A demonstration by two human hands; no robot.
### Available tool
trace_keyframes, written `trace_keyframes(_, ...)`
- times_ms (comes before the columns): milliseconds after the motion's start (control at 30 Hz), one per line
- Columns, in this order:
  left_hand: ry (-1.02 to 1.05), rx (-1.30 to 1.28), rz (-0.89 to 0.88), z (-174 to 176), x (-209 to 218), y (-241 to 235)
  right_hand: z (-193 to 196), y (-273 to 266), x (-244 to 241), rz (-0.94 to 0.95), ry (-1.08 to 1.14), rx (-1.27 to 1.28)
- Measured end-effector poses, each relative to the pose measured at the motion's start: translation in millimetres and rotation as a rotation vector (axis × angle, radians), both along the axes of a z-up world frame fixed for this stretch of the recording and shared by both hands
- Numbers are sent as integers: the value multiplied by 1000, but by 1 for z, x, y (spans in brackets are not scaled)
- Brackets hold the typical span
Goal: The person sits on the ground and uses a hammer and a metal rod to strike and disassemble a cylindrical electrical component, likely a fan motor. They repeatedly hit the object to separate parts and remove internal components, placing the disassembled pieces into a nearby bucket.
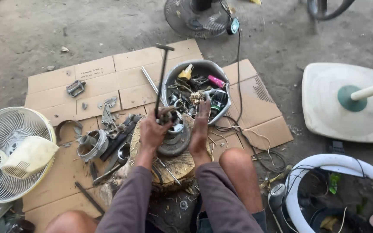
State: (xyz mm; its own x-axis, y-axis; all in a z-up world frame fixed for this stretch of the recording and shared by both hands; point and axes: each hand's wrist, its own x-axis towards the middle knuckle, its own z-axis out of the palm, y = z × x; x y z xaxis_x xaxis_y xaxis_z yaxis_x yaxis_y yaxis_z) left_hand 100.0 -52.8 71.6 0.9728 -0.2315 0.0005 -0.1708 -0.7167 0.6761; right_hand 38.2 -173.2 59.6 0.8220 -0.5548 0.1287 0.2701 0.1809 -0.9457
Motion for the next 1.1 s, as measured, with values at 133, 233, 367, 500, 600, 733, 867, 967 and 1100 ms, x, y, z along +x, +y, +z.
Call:
trace_keyframes(133, -9, -100, 75, -3, 9, -3, 13, -19, -5, 418, -484, 1262)
trace_keyframes(233, 11, -112, 89, -11, 11, -9, -1, -23, 1, 501, -490, 1264)
trace_keyframes(367, 78, -42, 107, 2, 8, -10, 5, -29, 7, 492, -440, 1147)
trace_keyframes(500, 88, -75, 115, -6, 7, -8, 7, -30, 4, 597, -529, 1242)
trace_keyframes(600, 54, -132, 123, -4, 8, -11, 14, -32, 0, 601, -554, 1193)
trace_keyframes(733, 33, -165, 127, 2, 5, -10, 1, -32, -1, 601, -507, 1086)
trace_keyframes(867, 60, -134, 168, 1, 5, -10, -4, -22, 4, 371, -333, 1019)
trace_keyframes(967, 47, -189, 197, -7, 6, -10, 5, -16, 3, 166, 61, 544)
trace_keyframes(1100, 10, -258, 202, 6, -10, -16, 12, 8, 10, 192, 258, 141)
